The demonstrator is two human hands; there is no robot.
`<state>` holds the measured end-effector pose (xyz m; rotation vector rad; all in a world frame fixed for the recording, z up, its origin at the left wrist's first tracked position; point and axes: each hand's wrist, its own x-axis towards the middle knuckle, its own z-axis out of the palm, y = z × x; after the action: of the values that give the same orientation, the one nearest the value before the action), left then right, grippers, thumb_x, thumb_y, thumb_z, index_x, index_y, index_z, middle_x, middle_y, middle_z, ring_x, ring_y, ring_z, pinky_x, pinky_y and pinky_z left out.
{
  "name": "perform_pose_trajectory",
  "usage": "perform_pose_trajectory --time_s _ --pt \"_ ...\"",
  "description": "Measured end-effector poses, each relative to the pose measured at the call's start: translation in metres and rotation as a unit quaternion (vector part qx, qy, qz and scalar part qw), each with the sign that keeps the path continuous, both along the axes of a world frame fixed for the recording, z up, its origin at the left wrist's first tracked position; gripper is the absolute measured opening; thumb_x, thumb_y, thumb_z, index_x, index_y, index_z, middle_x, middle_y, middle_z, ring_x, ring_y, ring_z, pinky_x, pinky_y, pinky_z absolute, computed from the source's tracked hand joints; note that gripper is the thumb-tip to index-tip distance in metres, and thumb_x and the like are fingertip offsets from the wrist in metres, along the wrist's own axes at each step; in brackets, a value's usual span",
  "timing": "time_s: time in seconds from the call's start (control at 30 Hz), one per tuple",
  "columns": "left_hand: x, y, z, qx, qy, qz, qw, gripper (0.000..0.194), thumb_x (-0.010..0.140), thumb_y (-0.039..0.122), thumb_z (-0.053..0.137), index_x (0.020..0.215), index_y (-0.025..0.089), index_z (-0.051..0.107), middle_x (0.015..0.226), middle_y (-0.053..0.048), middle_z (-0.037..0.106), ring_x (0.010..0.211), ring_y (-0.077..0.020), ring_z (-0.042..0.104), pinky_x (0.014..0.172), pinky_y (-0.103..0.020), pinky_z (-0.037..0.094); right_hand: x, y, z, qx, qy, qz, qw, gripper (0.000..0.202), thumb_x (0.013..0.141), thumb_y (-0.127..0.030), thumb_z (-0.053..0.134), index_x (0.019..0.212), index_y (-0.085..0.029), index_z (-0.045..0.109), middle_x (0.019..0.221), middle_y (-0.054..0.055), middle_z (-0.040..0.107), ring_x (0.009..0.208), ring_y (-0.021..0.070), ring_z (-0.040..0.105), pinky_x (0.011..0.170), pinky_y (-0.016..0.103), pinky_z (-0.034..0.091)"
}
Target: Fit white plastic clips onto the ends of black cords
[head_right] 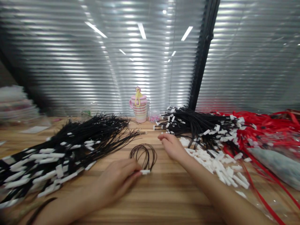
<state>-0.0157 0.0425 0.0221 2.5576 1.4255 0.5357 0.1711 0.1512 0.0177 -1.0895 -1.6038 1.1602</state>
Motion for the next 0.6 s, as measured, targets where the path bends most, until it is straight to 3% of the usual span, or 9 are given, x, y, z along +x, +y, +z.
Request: perform_pose_trajectory --time_s 0.1,0.17,0.27,0.33,0.5,0.6 --pt "-0.001 -0.001 -0.010 0.028 0.077 0.005 0.997 0.029 0.088 0.028 0.026 0.086 0.016 0.052 0.082 -0.006 0.056 0.075 -0.0186 0.050 0.064 -0.030 0.034 0.003 -0.008 0.009 0.112 -0.096 -0.026 0.989 0.020 0.066 -0.021 0.055 0.085 -0.017 0.062 0.067 0.001 0.057 0.064 0.0128 0.050 0.053 0.021 0.035" --pt "-0.001 0.001 -0.013 0.035 0.081 0.016 0.996 0.027 0.088 0.028 0.025 0.090 0.017 0.050 0.085 -0.006 0.056 0.078 -0.0189 0.051 0.066 -0.030 0.035 0.000 -0.022 0.012 0.135 -0.185 0.038 0.973 0.023 0.070 -0.030 0.057 0.088 -0.017 0.061 0.048 -0.003 0.048 0.044 0.0097 0.043 0.042 0.019 0.027" --pt "-0.004 0.006 -0.015 0.039 0.078 0.027 0.996 0.024 0.088 0.026 0.026 0.091 0.018 0.048 0.087 -0.006 0.056 0.079 -0.0185 0.051 0.065 -0.029 0.035 -0.011 -0.046 0.008 0.027 -0.228 0.205 0.952 0.031 0.078 -0.043 0.047 0.089 -0.017 0.059 0.047 -0.002 0.051 0.033 0.0074 0.043 0.033 0.016 0.025" --pt "-0.007 0.010 -0.016 0.039 0.078 0.036 0.996 0.023 0.088 0.027 0.027 0.088 0.018 0.048 0.085 -0.006 0.056 0.076 -0.0182 0.051 0.063 -0.028 0.034 -0.017 -0.054 0.002 -0.011 -0.221 0.246 0.944 0.035 0.082 -0.046 0.040 0.085 -0.016 0.058 0.052 0.000 0.054 0.035 0.0076 0.047 0.032 0.015 0.029" --pt "-0.012 0.014 -0.013 0.022 0.038 0.060 0.997 0.027 0.087 0.030 0.029 0.085 0.018 0.053 0.080 -0.006 0.058 0.075 -0.0186 0.051 0.065 -0.029 0.034 -0.018 -0.046 -0.005 0.013 -0.233 0.171 0.957 0.037 0.082 -0.043 0.038 0.067 -0.014 0.054 0.052 0.003 0.056 0.042 0.0103 0.052 0.038 0.017 0.033" --pt "-0.013 0.016 -0.006 -0.015 -0.070 0.077 0.994 0.026 0.085 0.031 0.034 0.083 0.017 0.056 0.079 -0.006 0.057 0.076 -0.0177 0.050 0.068 -0.028 0.035 -0.012 -0.039 -0.002 0.091 -0.295 0.089 0.947 0.021 0.071 -0.032 0.053 0.061 -0.015 0.057 0.052 0.003 0.056 0.047 0.0119 0.050 0.041 0.019 0.030"
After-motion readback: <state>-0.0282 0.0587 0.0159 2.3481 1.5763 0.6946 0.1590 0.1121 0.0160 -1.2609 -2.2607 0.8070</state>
